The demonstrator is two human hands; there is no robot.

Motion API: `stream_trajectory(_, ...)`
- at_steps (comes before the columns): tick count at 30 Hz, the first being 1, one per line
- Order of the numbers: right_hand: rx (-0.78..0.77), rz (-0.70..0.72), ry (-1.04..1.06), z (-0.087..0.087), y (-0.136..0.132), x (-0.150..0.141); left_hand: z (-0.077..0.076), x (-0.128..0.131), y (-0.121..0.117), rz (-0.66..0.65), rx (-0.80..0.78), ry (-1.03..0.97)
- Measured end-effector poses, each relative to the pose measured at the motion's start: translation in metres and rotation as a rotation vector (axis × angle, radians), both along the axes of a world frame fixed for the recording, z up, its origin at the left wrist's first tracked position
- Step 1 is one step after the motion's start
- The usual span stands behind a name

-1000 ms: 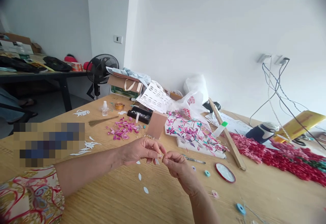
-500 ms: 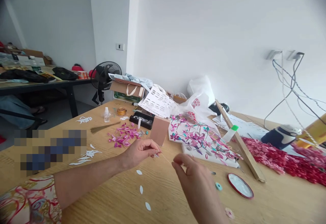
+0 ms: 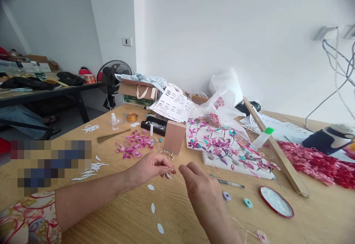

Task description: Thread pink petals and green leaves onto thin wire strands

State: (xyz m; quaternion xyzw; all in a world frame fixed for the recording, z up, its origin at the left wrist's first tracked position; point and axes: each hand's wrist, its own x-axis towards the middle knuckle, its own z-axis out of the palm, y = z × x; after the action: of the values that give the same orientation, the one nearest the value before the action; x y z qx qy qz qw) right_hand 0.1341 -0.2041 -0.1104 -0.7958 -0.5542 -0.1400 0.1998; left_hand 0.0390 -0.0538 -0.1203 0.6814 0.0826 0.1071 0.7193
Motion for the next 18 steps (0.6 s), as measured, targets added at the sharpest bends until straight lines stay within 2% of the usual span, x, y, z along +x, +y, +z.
stream_trajectory(2, 0.068, -0.087, -0.06, -0.005, -0.002, 0.002, -0.002, 0.002, 0.001, 0.022, -0.035, 0.03)
stream_trajectory(4, 0.21, -0.158, -0.1, -0.007, -0.001, 0.001, -0.004, 0.003, 0.004, 0.074, -0.032, 0.041)
stream_trajectory(6, 0.337, -0.136, -0.064, -0.008, 0.002, -0.003, -0.007, 0.005, 0.007, 0.134, -0.016, 0.031)
stream_trajectory(9, 0.359, -0.029, 0.217, -0.013, 0.01, -0.012, -0.009, 0.006, 0.009, 0.16, 0.0, -0.014)
stream_trajectory(13, 0.29, -0.096, 0.757, -0.024, 0.02, -0.018, -0.007, 0.004, 0.006, 0.125, 0.057, -0.064)
stream_trajectory(18, 0.324, -0.046, 1.129, -0.022, 0.025, -0.016, -0.004, 0.001, 0.003, 0.108, 0.073, -0.047)
